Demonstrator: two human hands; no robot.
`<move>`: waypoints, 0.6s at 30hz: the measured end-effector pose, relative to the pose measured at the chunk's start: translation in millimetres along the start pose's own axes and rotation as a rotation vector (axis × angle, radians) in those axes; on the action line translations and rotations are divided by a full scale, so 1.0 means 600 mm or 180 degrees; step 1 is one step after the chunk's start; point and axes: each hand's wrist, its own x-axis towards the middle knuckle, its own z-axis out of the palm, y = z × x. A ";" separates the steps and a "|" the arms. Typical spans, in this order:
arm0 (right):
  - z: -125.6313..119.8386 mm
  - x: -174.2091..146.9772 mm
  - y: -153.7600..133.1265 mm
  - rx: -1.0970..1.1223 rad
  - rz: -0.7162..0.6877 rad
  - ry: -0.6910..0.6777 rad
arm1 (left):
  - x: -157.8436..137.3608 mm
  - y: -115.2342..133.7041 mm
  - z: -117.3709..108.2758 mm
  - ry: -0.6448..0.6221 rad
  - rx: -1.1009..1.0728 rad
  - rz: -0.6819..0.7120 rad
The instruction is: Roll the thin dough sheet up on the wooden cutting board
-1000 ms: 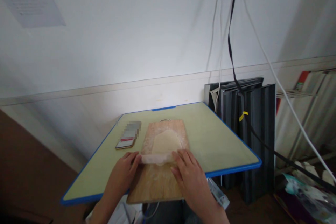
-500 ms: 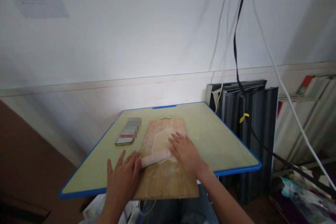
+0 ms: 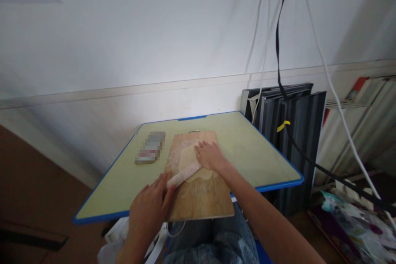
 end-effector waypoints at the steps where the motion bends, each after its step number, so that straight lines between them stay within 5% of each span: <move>1: -0.001 -0.010 -0.001 -0.0024 0.0015 0.0039 | 0.000 -0.001 0.001 0.0019 0.0004 0.0014; 8: -0.007 -0.069 -0.018 -0.0161 0.0220 0.0357 | 0.008 -0.008 0.005 0.0296 -0.0009 0.0214; 18: 0.037 -0.148 -0.033 -0.0013 0.0219 0.1320 | 0.014 -0.002 0.005 0.0457 -0.0028 0.0338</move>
